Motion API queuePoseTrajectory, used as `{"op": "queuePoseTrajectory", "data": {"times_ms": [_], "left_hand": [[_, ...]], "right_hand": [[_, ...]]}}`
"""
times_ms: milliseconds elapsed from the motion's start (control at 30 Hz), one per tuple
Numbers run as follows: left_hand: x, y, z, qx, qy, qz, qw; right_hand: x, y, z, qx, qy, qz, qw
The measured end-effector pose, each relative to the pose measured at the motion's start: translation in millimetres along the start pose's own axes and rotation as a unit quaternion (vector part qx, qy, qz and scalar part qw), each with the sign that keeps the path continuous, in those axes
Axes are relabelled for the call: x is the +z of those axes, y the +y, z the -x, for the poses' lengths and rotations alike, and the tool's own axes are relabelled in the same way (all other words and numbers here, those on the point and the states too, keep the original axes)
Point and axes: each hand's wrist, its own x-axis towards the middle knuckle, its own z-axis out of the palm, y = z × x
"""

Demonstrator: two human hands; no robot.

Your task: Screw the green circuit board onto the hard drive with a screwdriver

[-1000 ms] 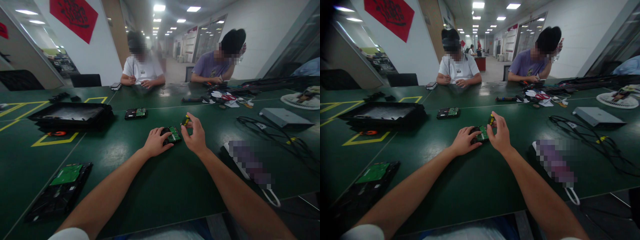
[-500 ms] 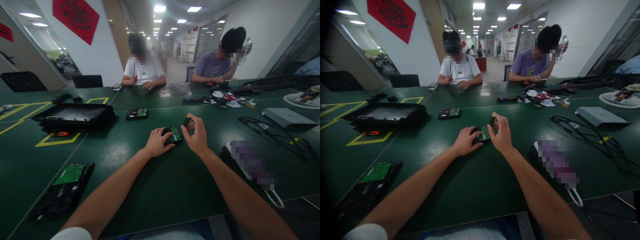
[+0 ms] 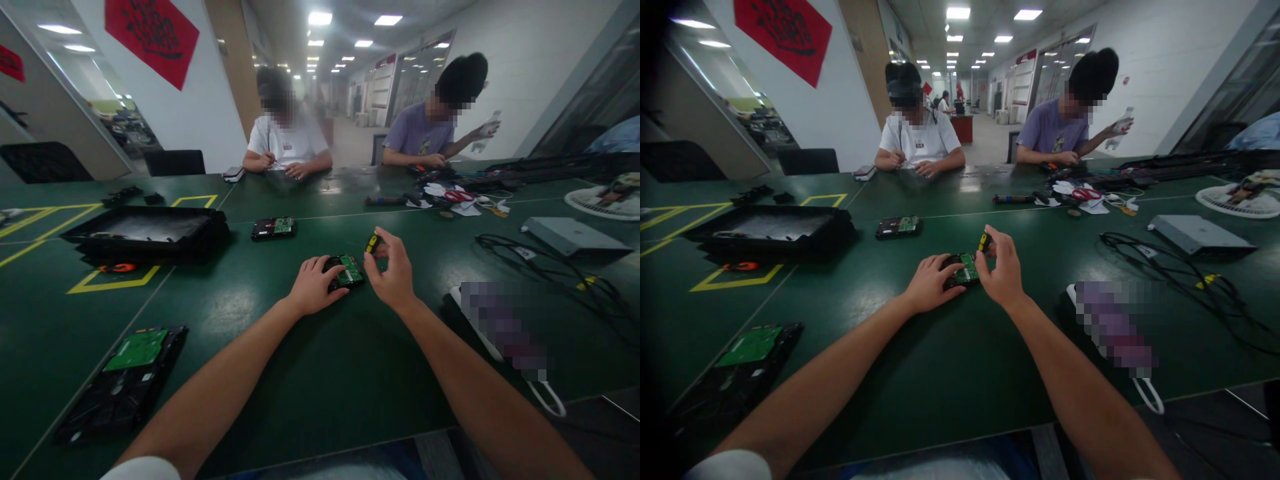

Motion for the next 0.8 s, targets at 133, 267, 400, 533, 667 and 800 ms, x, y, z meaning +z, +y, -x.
{"op": "queuePoseTrajectory", "data": {"times_ms": [133, 267, 400, 533, 667, 800], "left_hand": [[1.2, -0.1, -0.5, -0.002, 0.003, -0.002, 1.000], [2.2, -0.8, -0.5, 0.001, 0.006, 0.004, 1.000], [2.6, -0.8, -0.3, 0.003, 0.006, 0.010, 1.000], [2.4, 0.0, -0.2, -0.001, 0.003, 0.017, 1.000], [1.0, 0.8, -0.1, -0.003, -0.001, 0.016, 1.000], [0.8, 0.8, 0.2, -0.006, -0.001, 0.013, 1.000]], "right_hand": [[-0.9, -1.3, -0.8, -0.001, 0.008, 0.002, 1.000], [-1.8, -1.4, -1.2, 0.002, 0.010, 0.005, 1.000], [-2.7, -0.2, -0.5, 0.009, -0.014, -0.010, 1.000], [-2.7, 1.2, 0.4, 0.016, -0.016, -0.009, 1.000], [-3.3, -0.2, 0.3, 0.021, -0.004, 0.019, 1.000], [-2.7, -1.0, 1.1, 0.027, -0.022, 0.002, 0.999]]}}
